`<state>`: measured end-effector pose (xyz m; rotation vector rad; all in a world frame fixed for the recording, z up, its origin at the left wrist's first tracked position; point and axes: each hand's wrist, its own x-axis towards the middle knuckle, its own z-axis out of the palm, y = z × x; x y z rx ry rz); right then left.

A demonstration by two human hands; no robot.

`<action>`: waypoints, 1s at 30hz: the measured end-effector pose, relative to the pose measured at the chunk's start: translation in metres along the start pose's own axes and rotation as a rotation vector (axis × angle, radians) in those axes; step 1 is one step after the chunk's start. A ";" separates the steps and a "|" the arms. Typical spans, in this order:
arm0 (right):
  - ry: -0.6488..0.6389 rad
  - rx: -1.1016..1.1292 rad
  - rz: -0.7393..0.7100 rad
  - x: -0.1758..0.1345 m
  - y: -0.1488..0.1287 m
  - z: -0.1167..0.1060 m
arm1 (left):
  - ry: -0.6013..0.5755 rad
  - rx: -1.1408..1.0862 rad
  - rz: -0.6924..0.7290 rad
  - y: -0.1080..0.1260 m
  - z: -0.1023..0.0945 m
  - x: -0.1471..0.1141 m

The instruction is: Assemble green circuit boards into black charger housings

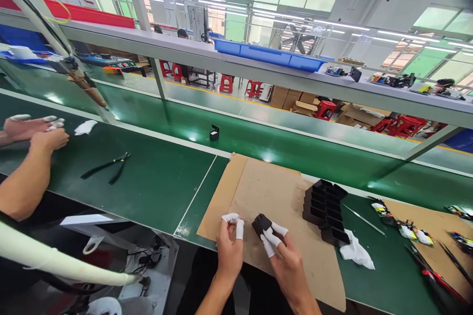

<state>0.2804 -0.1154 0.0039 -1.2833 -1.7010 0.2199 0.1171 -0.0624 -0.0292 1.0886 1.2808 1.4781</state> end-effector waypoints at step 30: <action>0.385 1.100 0.719 -0.001 -0.043 -0.026 | 0.002 0.053 0.004 -0.004 0.005 0.002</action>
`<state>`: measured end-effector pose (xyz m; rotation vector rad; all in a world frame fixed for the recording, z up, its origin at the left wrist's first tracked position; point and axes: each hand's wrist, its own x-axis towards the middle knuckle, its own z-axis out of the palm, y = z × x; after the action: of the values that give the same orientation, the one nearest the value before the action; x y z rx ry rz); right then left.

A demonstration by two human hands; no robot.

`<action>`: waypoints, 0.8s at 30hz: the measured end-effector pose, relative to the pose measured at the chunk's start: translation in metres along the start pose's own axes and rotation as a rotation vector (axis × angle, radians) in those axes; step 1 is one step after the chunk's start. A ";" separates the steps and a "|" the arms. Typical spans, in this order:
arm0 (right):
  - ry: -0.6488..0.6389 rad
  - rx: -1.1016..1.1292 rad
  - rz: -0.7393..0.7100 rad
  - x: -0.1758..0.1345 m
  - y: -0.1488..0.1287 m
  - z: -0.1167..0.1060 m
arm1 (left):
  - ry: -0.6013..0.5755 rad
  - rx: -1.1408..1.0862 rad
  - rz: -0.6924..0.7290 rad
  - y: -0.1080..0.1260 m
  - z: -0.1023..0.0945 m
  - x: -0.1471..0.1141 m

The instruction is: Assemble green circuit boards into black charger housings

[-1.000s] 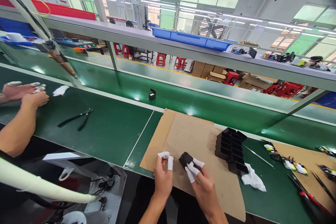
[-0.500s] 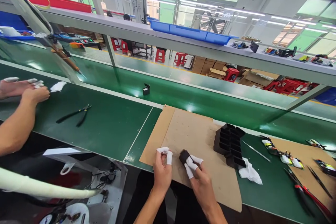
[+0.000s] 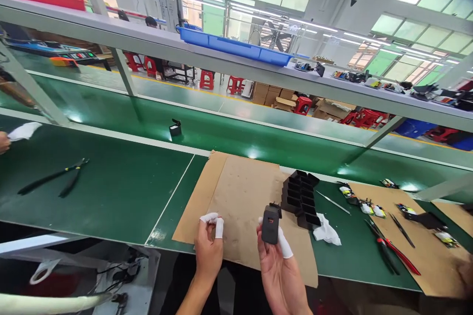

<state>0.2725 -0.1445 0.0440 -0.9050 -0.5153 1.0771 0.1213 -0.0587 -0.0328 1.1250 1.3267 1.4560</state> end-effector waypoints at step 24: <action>-0.256 -1.194 -0.702 0.035 0.005 -0.039 | -0.004 0.064 0.027 -0.003 0.000 -0.001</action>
<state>0.3135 -0.1261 0.0164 -1.4315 -1.6377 0.1387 0.1212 -0.0598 -0.0359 1.1916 1.3685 1.4387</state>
